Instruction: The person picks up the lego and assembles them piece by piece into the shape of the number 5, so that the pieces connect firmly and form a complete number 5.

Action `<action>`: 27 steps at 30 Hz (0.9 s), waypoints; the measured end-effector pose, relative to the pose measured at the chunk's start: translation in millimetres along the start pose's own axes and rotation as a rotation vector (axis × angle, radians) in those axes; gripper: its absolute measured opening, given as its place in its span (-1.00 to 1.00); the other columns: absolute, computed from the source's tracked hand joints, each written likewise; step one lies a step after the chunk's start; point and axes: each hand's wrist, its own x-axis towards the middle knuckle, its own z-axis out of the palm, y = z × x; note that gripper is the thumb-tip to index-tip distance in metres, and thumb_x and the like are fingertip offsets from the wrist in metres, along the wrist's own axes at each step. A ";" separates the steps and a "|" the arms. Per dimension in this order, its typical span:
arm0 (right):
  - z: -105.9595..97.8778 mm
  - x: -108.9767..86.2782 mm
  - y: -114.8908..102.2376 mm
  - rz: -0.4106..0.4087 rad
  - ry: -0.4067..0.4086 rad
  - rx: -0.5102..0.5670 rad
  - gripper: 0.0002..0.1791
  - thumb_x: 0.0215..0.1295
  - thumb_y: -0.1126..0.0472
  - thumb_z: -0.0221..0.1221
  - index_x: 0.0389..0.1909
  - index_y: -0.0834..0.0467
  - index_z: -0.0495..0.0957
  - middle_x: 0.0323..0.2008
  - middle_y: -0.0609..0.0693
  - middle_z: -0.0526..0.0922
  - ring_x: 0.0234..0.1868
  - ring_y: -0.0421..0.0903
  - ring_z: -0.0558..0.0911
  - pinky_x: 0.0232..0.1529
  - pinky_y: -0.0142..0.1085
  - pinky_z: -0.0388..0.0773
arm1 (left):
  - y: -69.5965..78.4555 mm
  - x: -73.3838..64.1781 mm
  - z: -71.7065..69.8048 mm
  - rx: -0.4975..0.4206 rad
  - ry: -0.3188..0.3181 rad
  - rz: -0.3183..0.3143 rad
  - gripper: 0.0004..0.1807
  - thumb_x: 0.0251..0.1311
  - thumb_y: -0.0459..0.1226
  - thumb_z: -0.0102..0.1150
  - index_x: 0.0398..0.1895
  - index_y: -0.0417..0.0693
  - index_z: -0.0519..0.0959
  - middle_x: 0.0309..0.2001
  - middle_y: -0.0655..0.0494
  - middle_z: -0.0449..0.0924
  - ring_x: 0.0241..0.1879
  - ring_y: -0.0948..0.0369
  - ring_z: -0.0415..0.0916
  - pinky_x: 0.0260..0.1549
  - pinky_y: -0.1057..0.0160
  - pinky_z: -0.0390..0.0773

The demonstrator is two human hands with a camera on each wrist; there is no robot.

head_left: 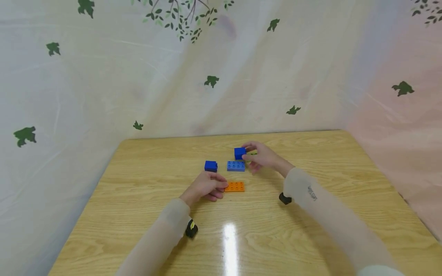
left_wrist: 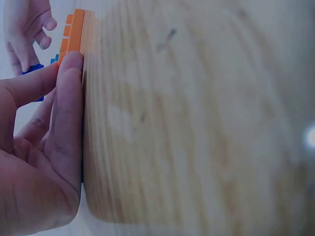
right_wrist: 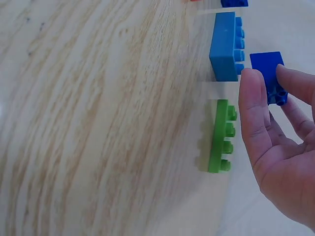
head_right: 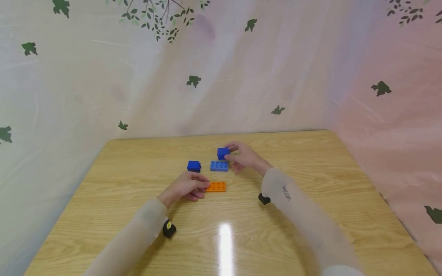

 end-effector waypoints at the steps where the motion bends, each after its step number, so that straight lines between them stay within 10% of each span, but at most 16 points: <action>1: -0.4 -2.0 -1.8 -0.008 -0.004 -0.006 -0.48 0.49 0.15 0.20 0.39 0.06 0.34 0.30 0.20 0.40 -0.29 0.11 0.69 -0.33 -0.04 0.74 | 0.4 -0.7 0.7 0.004 0.004 -0.003 -0.70 0.28 -0.12 0.38 -0.02 -0.06 0.67 -0.28 -0.02 0.72 -0.43 0.11 0.73 -0.44 0.19 0.72; 12: -1.9 -31.6 -11.9 -0.149 -0.117 0.011 -0.42 0.47 0.06 0.22 0.40 0.15 0.32 0.27 0.31 0.40 -0.05 0.32 0.67 -0.27 0.06 0.73 | -1.5 1.0 1.1 0.024 -0.011 0.014 -0.73 0.32 -0.13 0.34 -0.01 -0.04 0.66 -0.31 -0.05 0.71 -0.46 0.10 0.72 -0.47 0.16 0.72; 27: 12.8 -61.1 -3.2 -0.174 -0.216 -0.155 -0.46 0.46 0.00 0.24 0.35 0.08 0.39 0.11 0.23 0.55 -0.32 0.19 0.71 -0.38 0.06 0.72 | -1.5 -1.1 2.7 0.020 -0.008 0.024 -0.73 0.34 -0.14 0.32 0.00 -0.07 0.64 -0.33 -0.03 0.71 -0.46 0.10 0.73 -0.49 0.18 0.72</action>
